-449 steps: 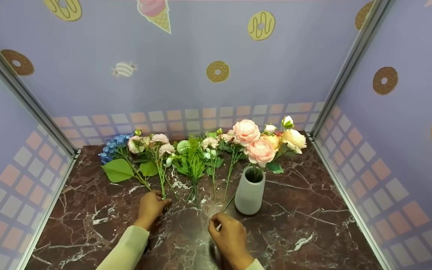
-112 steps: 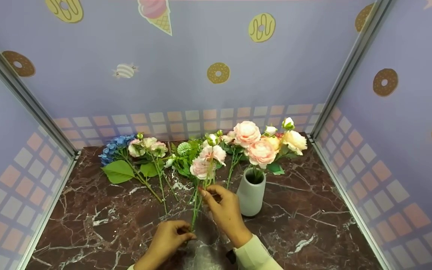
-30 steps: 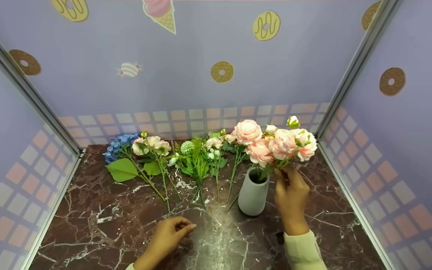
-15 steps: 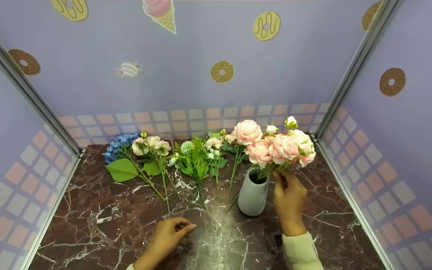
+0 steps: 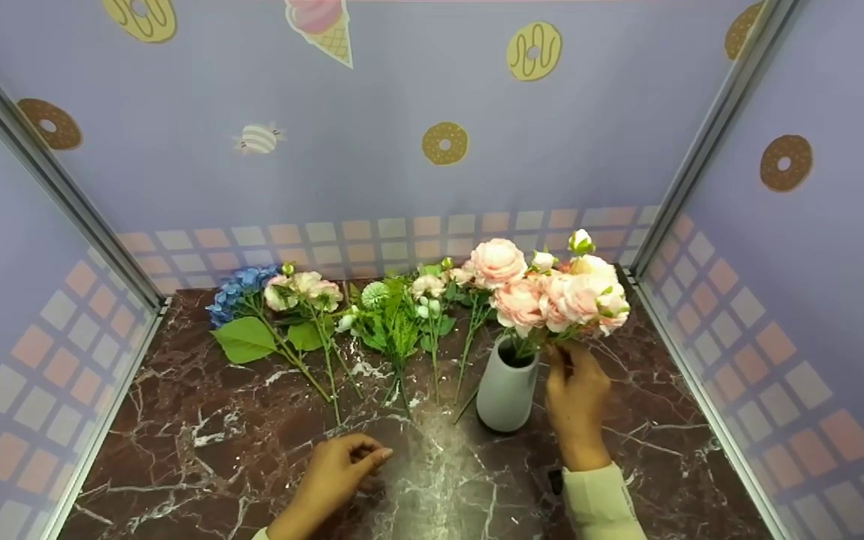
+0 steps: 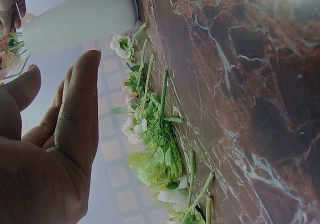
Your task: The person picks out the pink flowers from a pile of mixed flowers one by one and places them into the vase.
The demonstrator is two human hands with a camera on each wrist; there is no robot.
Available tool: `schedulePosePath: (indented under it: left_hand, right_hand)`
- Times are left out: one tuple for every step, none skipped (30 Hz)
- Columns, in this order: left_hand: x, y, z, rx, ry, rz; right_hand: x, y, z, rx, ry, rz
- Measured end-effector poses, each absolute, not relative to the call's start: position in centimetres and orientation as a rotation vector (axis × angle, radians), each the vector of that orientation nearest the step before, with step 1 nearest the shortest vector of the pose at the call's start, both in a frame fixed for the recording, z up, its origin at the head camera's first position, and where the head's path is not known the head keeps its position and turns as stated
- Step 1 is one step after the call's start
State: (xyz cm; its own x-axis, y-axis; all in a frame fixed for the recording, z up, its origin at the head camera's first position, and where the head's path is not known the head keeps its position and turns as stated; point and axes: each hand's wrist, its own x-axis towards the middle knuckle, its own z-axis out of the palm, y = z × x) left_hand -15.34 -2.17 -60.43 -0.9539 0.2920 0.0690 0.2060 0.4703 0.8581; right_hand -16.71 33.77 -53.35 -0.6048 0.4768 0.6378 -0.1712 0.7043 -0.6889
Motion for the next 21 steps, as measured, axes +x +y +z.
schedulePosePath:
  left_hand:
    - [-15.3,-2.2,-60.4,0.446,2.619,1.508]
    - [-15.3,-2.2,-60.4,0.445,2.619,1.504]
    - [-15.3,-2.2,-60.4,0.443,2.619,1.505]
    - [-15.3,-2.2,-60.4,0.442,2.621,1.508]
    - [-15.3,-2.1,-60.4,0.44,2.624,1.506]
    - [-15.3,-2.1,-60.4,0.438,2.624,1.508]
    - [-15.3,-2.1,-60.4,0.437,2.624,1.51]
    - [-15.3,-2.1,-60.4,0.435,2.623,1.513]
    - [-15.3,-2.1,-60.5,0.434,2.624,1.514]
    - [-15.3,-2.1,-60.4,0.433,2.628,1.514]
    - [-15.3,-2.1,-60.4,0.43,2.633,1.509]
    - [-15.3,-2.1,-60.4,0.431,2.64,1.512]
    - [-15.2,-2.1,-60.4,0.432,2.645,1.517]
    - [-15.2,-2.0,-60.4,0.426,2.644,1.526]
    - [-15.2,-2.0,-60.4,0.422,2.642,1.539]
    - [-15.2,-2.0,-60.3,0.416,2.636,1.556]
    - [-15.2,-2.0,-60.3,0.414,2.631,1.572]
    - [-15.2,-1.9,-60.3,0.412,2.623,1.59]
    - [-15.3,-1.9,-60.2,0.416,2.615,1.606]
    - [-15.3,-1.9,-60.2,0.41,2.608,1.613]
    - [-15.4,-1.8,-60.2,0.41,2.606,1.616]
  right_hand:
    - [-16.7,33.7,-53.4,-0.23,-2.026,0.93]
    - [-16.7,33.7,-53.4,-0.225,-2.023,0.927]
    - [-16.8,33.6,-53.5,-0.217,-2.018,0.929]
    - [-16.8,33.6,-53.5,-0.208,-2.014,0.932]
    - [-16.8,33.6,-53.5,-0.202,-2.009,0.932]
    - [-16.8,33.6,-53.5,-0.196,-2.006,0.933]
    - [-16.8,33.6,-53.5,-0.196,-2.002,0.931]
    - [-16.9,33.6,-53.5,-0.2,-2.001,0.928]
    - [-16.9,33.6,-53.5,-0.203,-2.003,0.934]
    - [-16.9,33.6,-53.5,-0.209,-2.008,0.934]
    - [-17.0,33.6,-53.6,-0.215,-2.015,0.932]
    - [-17.1,33.7,-53.6,-0.22,-2.022,0.933]
    - [-17.1,33.7,-53.7,-0.228,-2.032,0.927]
    - [-17.2,33.7,-53.8,-0.234,-2.041,0.919]
    - [-17.2,33.6,-53.9,-0.239,-2.048,0.909]
    - [-17.3,33.6,-54.0,-0.244,-2.052,0.891]
    - [-17.3,33.6,-54.1,-0.248,-2.053,0.877]
    - [-17.3,33.6,-54.3,-0.252,-2.054,0.868]
    - [-17.4,33.6,-54.4,-0.257,-2.054,0.857]
    - [-17.4,33.6,-54.5,-0.261,-2.054,0.853]
    - [-17.4,33.6,-54.5,-0.264,-2.055,0.851]
